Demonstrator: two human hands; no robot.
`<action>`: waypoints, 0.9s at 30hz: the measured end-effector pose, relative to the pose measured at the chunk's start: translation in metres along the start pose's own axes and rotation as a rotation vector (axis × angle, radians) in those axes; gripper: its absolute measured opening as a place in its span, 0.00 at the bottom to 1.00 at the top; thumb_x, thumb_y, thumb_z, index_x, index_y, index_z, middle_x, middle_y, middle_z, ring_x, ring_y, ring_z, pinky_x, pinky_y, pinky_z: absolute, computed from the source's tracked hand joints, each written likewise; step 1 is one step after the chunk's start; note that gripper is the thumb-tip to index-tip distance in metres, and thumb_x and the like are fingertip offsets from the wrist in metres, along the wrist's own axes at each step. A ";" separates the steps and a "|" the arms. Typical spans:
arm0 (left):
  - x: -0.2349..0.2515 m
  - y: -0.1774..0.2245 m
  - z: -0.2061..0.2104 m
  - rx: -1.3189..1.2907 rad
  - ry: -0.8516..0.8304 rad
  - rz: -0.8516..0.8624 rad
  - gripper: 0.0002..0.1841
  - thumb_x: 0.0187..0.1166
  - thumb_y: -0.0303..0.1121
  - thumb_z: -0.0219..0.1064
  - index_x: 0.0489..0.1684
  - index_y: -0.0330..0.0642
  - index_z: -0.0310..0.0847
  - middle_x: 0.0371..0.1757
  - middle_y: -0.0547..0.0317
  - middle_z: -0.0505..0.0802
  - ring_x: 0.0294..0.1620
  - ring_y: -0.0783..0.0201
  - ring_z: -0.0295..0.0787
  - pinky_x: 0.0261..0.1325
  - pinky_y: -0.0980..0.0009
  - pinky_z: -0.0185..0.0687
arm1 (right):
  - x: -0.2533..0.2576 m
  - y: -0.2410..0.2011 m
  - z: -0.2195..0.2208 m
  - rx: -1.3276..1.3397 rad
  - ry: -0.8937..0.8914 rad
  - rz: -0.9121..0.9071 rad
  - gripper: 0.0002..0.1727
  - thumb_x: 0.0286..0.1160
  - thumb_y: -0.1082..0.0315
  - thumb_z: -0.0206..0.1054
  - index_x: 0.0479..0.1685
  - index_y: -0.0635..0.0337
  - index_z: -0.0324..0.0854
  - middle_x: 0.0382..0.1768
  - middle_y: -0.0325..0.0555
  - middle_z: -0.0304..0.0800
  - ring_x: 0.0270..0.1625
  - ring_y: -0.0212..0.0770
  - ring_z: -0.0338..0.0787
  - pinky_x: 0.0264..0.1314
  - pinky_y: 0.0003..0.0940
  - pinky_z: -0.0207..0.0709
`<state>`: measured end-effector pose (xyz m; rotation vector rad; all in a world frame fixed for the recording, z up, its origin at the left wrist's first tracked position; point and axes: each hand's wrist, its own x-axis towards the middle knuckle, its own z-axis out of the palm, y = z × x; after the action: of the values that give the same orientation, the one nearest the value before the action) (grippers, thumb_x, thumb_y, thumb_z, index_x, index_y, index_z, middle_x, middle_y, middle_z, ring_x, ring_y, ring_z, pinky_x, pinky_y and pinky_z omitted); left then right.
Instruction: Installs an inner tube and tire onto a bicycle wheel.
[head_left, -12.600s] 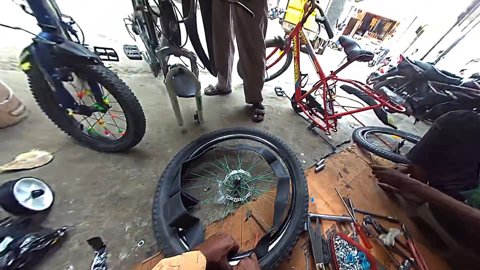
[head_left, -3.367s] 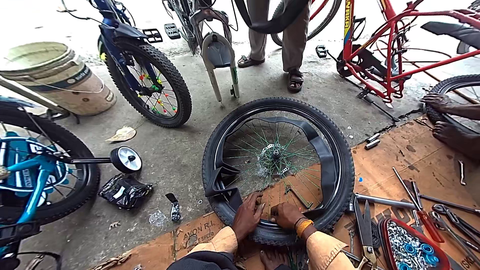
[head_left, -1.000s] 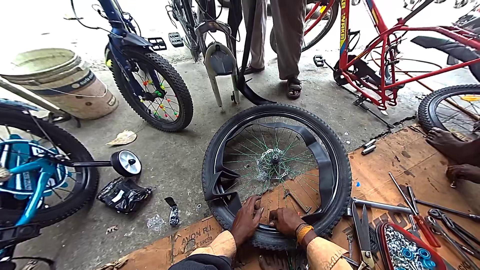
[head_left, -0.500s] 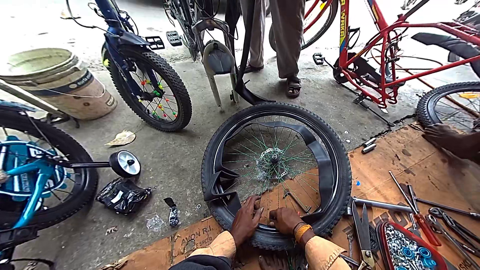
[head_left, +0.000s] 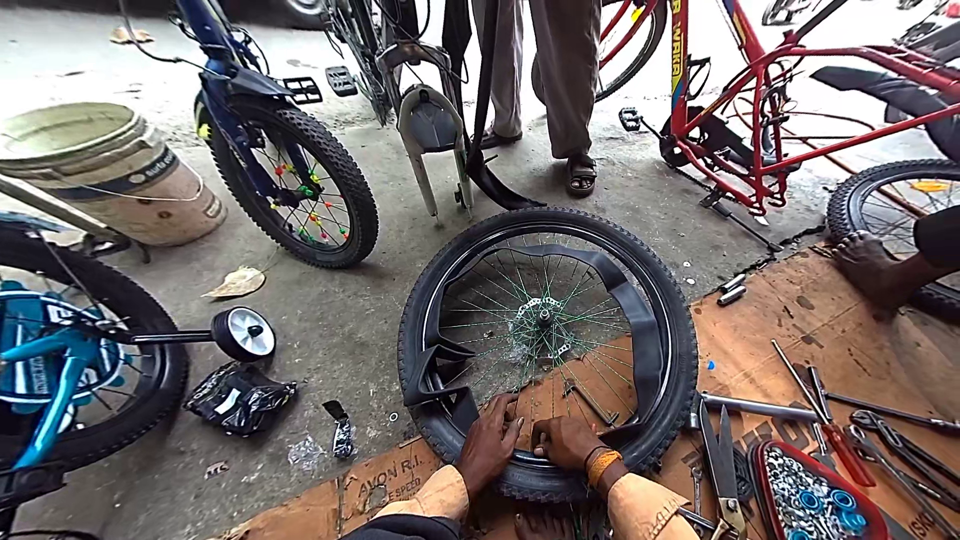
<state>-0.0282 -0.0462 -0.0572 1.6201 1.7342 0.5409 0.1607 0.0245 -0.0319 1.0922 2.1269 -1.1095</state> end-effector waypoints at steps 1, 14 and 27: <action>0.000 0.000 0.000 0.003 0.001 0.000 0.25 0.86 0.45 0.57 0.79 0.45 0.72 0.71 0.52 0.85 0.51 0.61 0.91 0.59 0.62 0.87 | 0.000 0.001 -0.001 0.005 -0.009 -0.013 0.17 0.83 0.52 0.62 0.60 0.48 0.86 0.53 0.55 0.92 0.60 0.60 0.90 0.61 0.67 0.78; -0.069 -0.001 -0.013 0.447 -0.359 0.499 0.37 0.76 0.56 0.71 0.82 0.47 0.73 0.81 0.51 0.82 0.83 0.52 0.75 0.86 0.45 0.62 | -0.066 0.056 -0.013 -0.121 0.927 -0.033 0.15 0.83 0.58 0.59 0.51 0.49 0.92 0.59 0.44 0.92 0.68 0.50 0.87 0.74 0.57 0.76; -0.031 -0.024 -0.118 0.634 -0.528 0.309 0.32 0.65 0.30 0.76 0.75 0.52 0.80 0.76 0.50 0.84 0.80 0.46 0.76 0.85 0.39 0.60 | -0.096 0.089 0.038 0.000 1.017 -0.119 0.27 0.62 0.72 0.61 0.65 0.51 0.88 0.70 0.47 0.87 0.76 0.53 0.83 0.73 0.51 0.81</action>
<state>-0.1308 -0.0618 0.0113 2.2318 1.3174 -0.3363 0.2903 -0.0174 -0.0221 1.8006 2.9524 -0.6236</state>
